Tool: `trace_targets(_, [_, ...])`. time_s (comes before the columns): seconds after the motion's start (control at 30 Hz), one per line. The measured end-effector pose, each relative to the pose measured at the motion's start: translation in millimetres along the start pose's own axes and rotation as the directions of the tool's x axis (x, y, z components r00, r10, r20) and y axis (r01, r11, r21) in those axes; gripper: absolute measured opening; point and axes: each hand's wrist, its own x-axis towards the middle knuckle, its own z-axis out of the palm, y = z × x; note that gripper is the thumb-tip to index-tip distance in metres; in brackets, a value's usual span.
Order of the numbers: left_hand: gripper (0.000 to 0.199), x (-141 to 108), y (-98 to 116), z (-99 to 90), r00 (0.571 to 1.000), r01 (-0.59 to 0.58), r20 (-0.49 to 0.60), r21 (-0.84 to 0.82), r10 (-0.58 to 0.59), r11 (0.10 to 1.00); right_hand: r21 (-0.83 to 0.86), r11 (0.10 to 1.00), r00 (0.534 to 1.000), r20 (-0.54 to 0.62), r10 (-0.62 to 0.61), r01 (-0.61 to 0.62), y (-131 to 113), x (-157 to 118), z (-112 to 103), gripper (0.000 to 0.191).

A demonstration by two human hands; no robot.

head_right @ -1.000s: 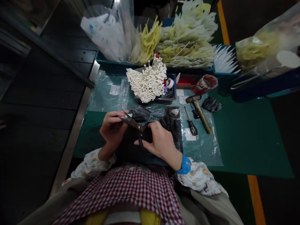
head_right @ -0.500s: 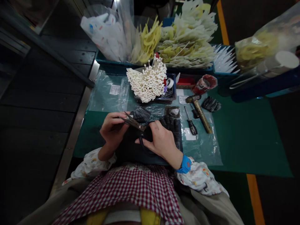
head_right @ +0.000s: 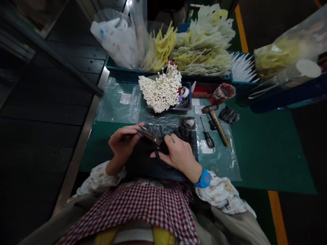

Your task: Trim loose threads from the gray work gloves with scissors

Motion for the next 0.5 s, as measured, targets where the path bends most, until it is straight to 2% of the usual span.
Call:
trace_targets(0.2, [0.007,3.6,4.6,-0.6,0.999,0.031,0.005,0.043,-0.031,0.999,0.116,0.993,0.999,0.045,0.024,-0.029,6.2,0.0,-3.9,0.061])
trace_targets(0.37, [0.008,9.7,12.1,-1.4,0.998,0.037,0.042,0.094,-0.041,0.995,0.343,0.926,0.986,0.106,0.128,-0.157,5.8,8.0,-15.8,0.049])
trace_targets(0.5, [0.014,12.8,14.9,-1.6,0.999,-0.015,0.040,0.145,0.009,0.989,0.416,0.873,0.963,0.189,0.191,-0.254,0.9,10.0,-23.3,0.037])
